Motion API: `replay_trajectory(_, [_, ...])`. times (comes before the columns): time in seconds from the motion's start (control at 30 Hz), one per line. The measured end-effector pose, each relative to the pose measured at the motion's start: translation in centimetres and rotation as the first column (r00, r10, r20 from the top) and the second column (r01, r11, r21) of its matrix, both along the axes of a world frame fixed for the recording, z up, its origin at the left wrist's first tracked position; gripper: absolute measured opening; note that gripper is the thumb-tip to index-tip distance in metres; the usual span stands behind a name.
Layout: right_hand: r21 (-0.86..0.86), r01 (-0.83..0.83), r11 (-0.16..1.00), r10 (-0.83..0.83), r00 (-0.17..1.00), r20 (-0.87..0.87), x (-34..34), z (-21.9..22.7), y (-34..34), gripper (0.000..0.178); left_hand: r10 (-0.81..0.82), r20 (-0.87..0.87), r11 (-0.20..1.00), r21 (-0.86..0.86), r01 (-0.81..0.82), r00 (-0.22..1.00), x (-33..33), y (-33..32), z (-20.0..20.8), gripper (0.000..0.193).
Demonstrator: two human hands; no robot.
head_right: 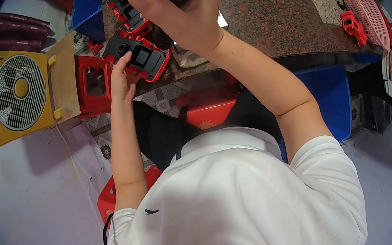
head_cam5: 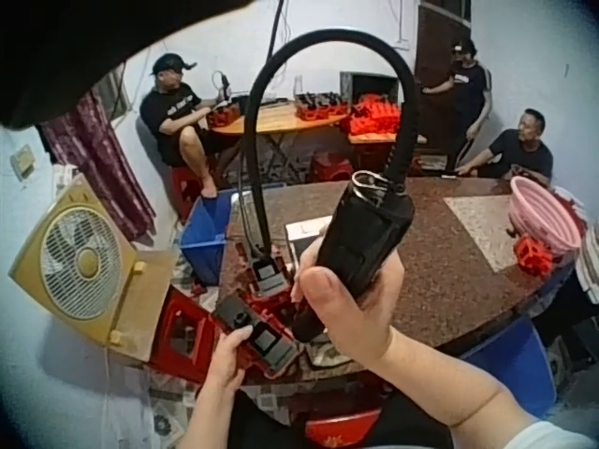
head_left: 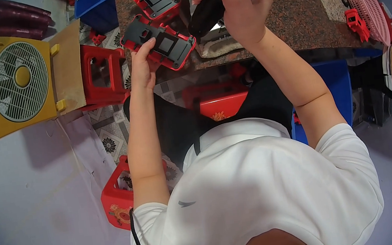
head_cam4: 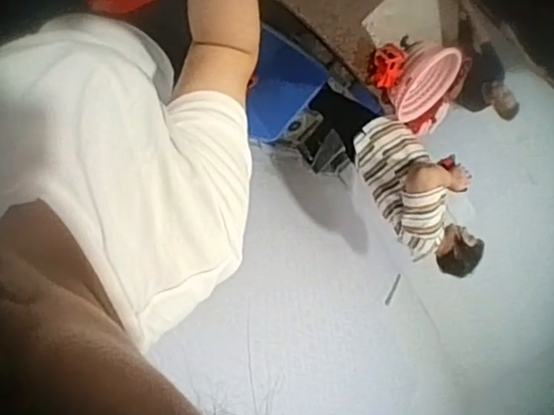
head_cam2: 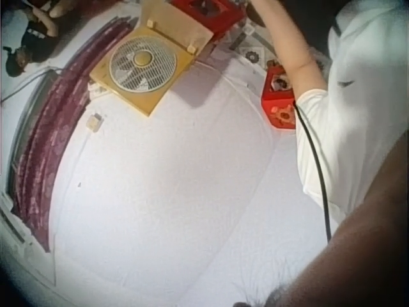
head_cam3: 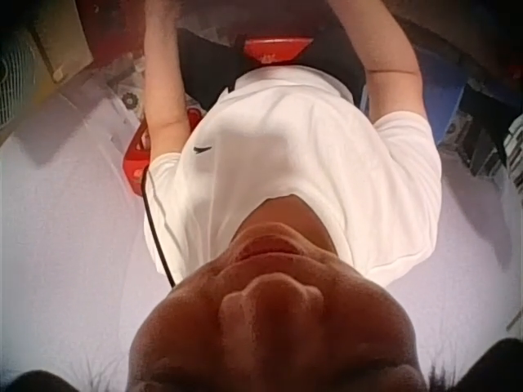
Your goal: The person assembles red plastic housings by hand, securing them with screws using a power screwdriver on a workbench.
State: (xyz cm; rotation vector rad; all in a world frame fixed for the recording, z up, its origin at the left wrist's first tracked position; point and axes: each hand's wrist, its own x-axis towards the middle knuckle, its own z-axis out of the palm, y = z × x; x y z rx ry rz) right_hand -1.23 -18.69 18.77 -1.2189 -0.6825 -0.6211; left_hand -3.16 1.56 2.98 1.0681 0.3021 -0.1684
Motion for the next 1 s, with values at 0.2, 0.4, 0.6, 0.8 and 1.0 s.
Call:
replay_trajectory(0.2, [-0.102, 0.016, 0.995, -0.01, 0.998, 0.057, 0.6, -1.2, 0.6, 0.026, 0.073, 0.043, 0.996, -0.059, -0.071, 0.996, 0.3, -0.3, -0.4, 0.029])
replay_trajectory(0.4, [-0.139, -0.058, 0.989, 0.055, 0.998, -0.029, 0.3, -0.1, 2.2, 0.034, 0.048, 0.085, 0.996, -0.079, -0.041, 0.995, 0.1, -0.6, 0.4, 0.028])
replay_trajectory(0.6, [-0.16, -0.105, 0.981, 0.103, 0.994, -0.024, 0.6, -1.0, 1.3, 0.036, 0.021, 0.051, 0.998, -0.052, -0.018, 0.998, 0.4, -0.7, 0.2, 0.033])
replay_trajectory(0.8, [-0.108, 0.113, 0.988, -0.102, 0.99, 0.098, 1.5, 0.4, -3.7, 0.044, 0.07, 0.081, 0.997, -0.013, -0.07, 0.994, 0.4, -0.3, -0.9, 0.035])
replay_trajectory(1.0, [0.221, -0.221, 0.95, 0.095, 0.878, 0.469, 5.7, -3.7, -2.8, 0.037, 0.052, 0.074, 0.999, -0.013, -0.051, 0.996, 0.3, -1.0, -0.1, 0.033])
